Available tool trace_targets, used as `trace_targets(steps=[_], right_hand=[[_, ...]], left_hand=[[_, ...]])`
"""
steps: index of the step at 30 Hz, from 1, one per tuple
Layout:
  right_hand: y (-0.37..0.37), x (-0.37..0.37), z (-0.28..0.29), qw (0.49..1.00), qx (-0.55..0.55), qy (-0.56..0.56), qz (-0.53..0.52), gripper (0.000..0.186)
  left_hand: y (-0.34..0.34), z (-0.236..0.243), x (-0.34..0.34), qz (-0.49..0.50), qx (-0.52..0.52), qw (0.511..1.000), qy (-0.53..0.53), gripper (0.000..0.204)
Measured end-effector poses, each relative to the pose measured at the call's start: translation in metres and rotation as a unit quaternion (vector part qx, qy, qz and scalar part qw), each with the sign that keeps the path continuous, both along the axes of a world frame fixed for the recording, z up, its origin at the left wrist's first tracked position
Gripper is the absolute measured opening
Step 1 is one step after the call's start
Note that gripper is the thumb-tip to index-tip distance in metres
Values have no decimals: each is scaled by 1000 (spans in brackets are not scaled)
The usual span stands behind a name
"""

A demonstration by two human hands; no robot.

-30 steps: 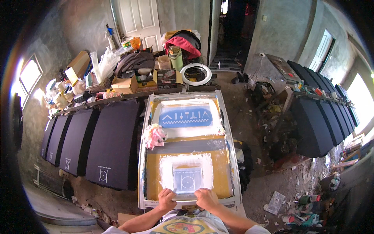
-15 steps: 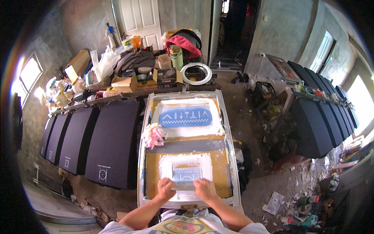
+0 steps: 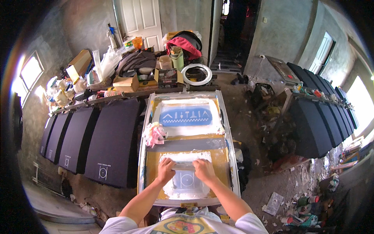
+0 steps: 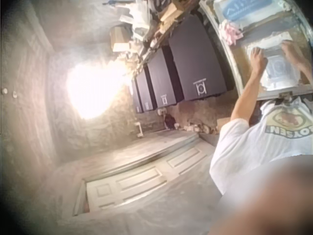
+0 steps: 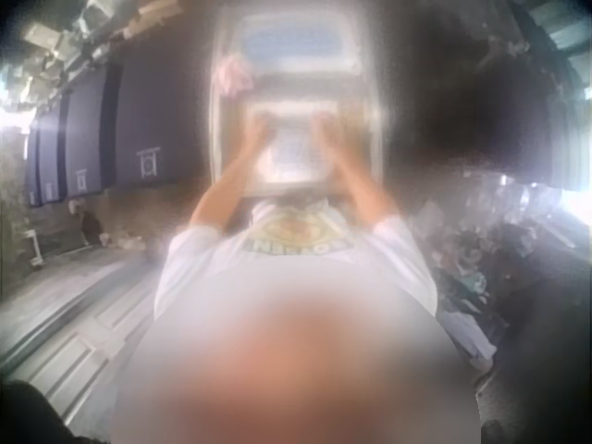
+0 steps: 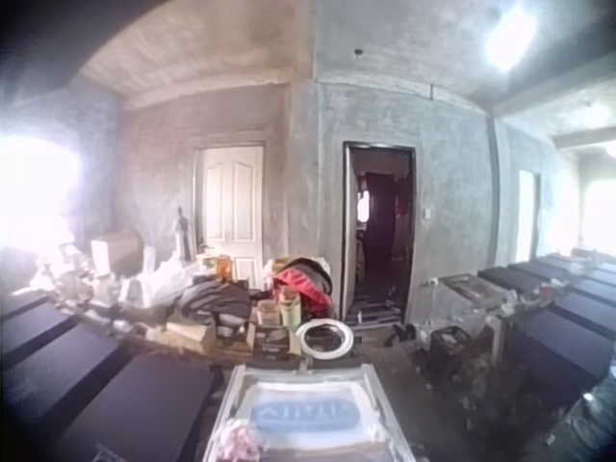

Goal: The person pours white ink onto a screen printing frame and uses a squeegee to spread the ink across the mesh. The person repeatedly moves the frame along a conveyor and pulls the squeegee to transfer ink onto dark fabric pieces.

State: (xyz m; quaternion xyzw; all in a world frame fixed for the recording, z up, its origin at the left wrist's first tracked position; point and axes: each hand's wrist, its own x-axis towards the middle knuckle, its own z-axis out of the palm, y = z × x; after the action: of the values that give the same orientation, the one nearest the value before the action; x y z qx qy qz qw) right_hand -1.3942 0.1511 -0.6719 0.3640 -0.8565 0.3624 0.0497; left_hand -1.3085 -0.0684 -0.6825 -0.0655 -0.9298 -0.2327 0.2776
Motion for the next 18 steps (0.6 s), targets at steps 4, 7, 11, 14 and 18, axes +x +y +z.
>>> trace_targets(steps=[4, 7, 11, 14, 18], right_hand=[[2, -19, 14, 994, 96, -45, 23, 21], [22, 2, 31, 999, 15, 8, 37, 22], [49, 66, 28, 995, 88, -7, 57, 22], [60, 117, 10, 995, 81, -18, 57, 23], [74, 156, 3, 997, 66, -7, 49, 37]], left_hand=[[-2, 8, -16, -6, 11, 1000, 7, 33], [6, 18, 11, -5, 1, 1000, -10, 32], [23, 20, 76, -44, -7, 997, -63, 33], [39, 10, 129, -77, 10, 991, -105, 41], [45, -4, 178, -107, -13, 975, -195, 56]])
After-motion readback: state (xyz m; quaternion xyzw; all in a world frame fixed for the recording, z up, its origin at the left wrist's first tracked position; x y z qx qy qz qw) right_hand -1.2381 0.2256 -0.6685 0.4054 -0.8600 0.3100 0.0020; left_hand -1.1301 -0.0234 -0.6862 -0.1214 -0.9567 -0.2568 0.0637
